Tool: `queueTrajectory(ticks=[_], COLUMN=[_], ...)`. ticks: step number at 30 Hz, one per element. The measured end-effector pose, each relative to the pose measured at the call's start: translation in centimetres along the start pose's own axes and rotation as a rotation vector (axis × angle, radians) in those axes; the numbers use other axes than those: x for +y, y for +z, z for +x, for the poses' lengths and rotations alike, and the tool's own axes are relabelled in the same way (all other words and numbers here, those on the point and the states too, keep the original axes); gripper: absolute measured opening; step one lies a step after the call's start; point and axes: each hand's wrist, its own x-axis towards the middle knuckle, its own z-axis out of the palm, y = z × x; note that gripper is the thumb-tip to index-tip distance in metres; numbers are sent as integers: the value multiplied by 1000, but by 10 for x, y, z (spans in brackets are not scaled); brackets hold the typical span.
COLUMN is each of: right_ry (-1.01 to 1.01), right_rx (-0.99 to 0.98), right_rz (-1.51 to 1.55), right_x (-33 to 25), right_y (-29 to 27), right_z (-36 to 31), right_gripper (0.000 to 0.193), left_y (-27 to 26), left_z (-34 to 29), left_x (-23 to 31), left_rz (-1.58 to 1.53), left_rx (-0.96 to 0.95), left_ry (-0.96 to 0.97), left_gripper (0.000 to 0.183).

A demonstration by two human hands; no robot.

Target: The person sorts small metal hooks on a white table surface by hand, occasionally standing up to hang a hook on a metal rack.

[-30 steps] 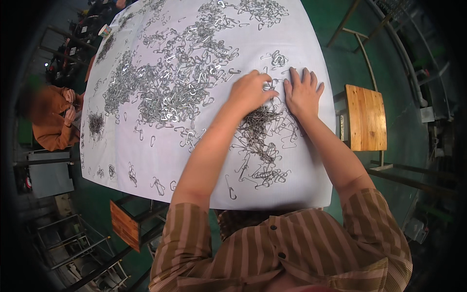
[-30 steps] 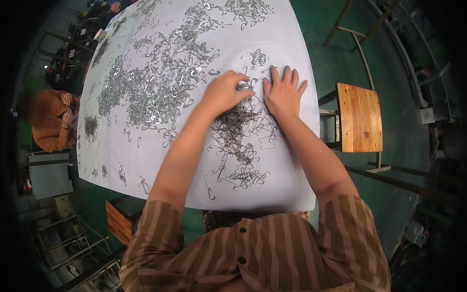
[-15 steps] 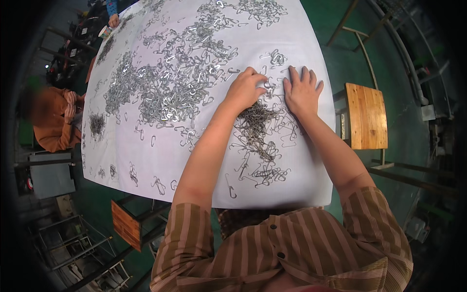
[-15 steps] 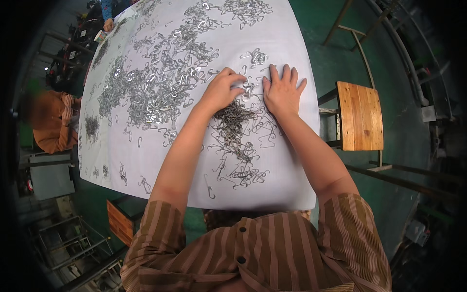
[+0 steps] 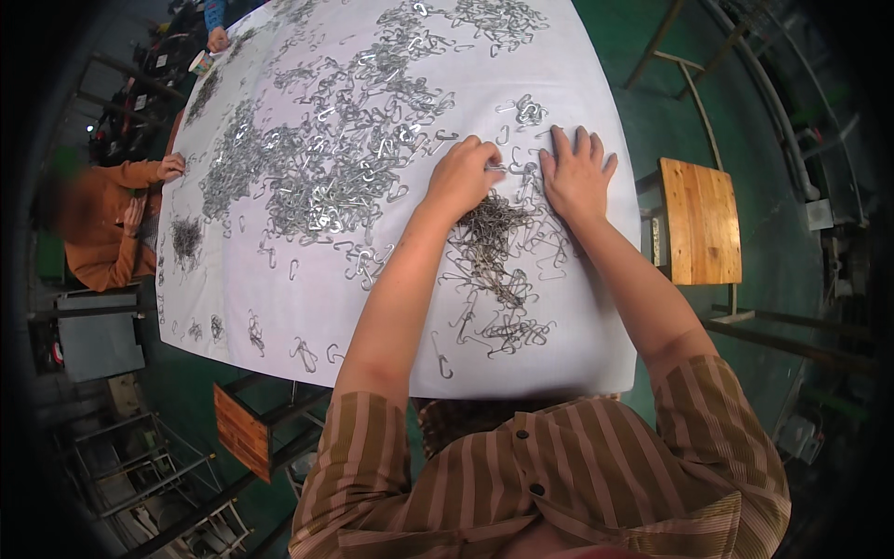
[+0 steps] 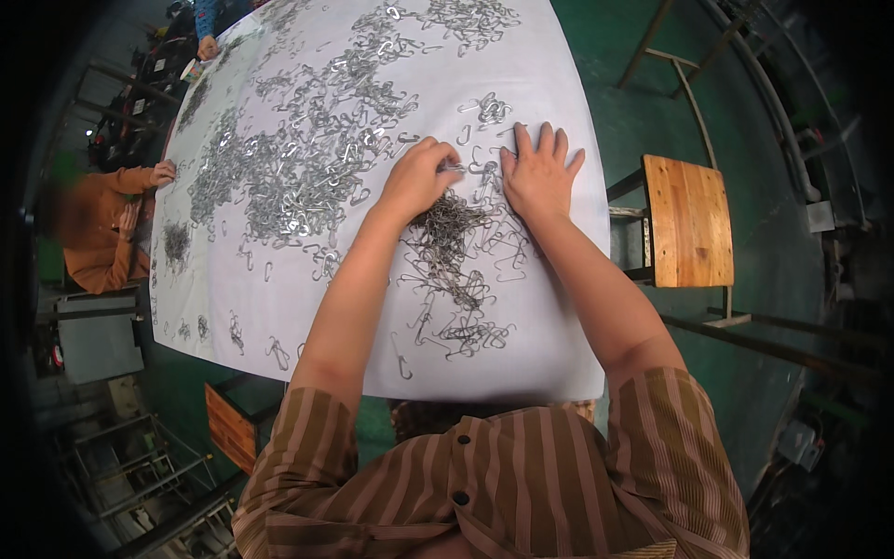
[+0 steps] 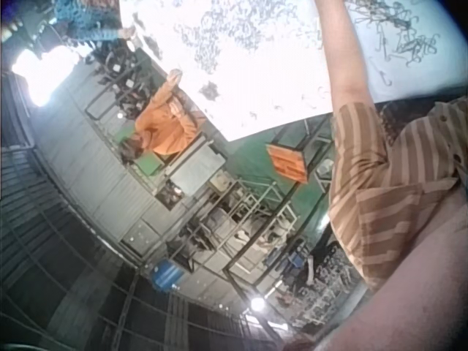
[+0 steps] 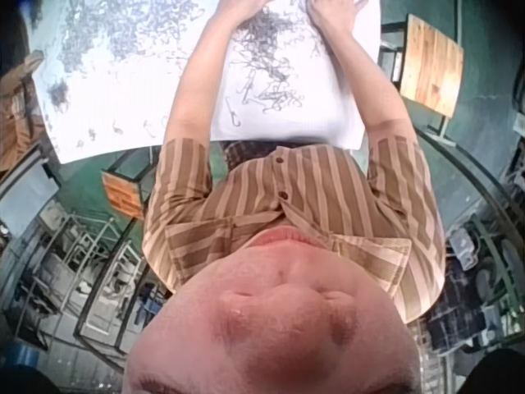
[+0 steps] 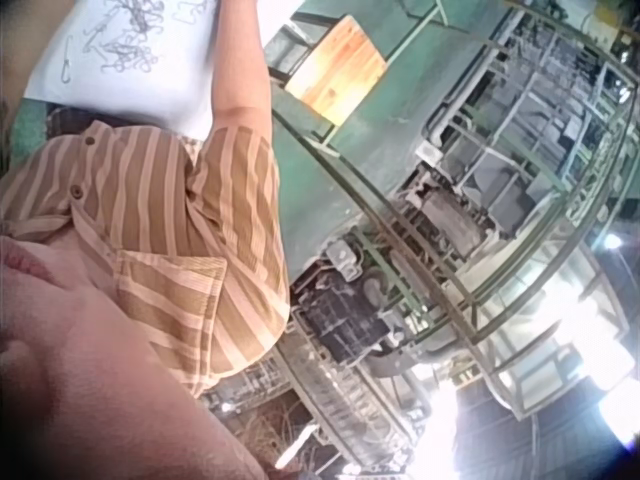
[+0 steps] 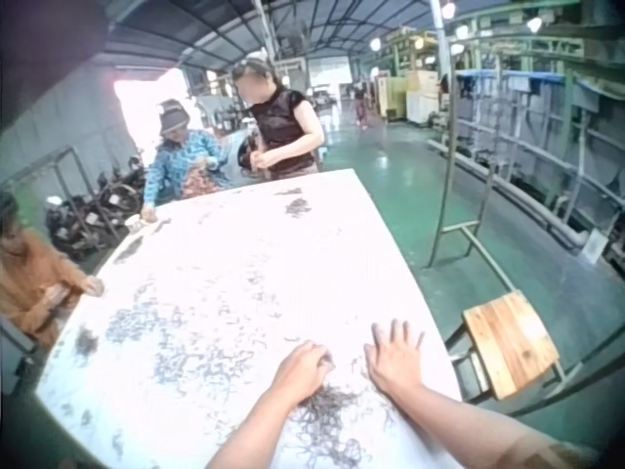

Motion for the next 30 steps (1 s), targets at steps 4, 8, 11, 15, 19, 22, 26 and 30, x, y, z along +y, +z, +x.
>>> queueTrajectory(ticks=[4,8,11,15,19,22,26,30], right_ry=[5,12,3,-1,20,-5,5,-5], right_rx=[10,7,20,12,19,47,28,29], right_rz=[2,-11,-5,3,-2,1,1,7], right_x=[3,2,3,3,3,3,3,2], right_y=[3,1,2,1,1,5,3,2], right_z=[1,1,0,-2,1,-1,-1,1], right_gripper=[48,48,48,48,49,49,48,48], left_y=[-23,-15,13,12,-32,-43,-43,-2], left_z=[8,4,11,12,4,-4,-3,3], left_x=[-11,1,27,25,31,-19,-7,16], left_rz=[181,137,-8,-7,-343,186,249,-130], left_rx=[148,247,68,23,147,349,592,91], left_ry=[-379,-129,110,137,-22,-126,8,96], left_gripper=[25,22,20,15,16,17,12,14])
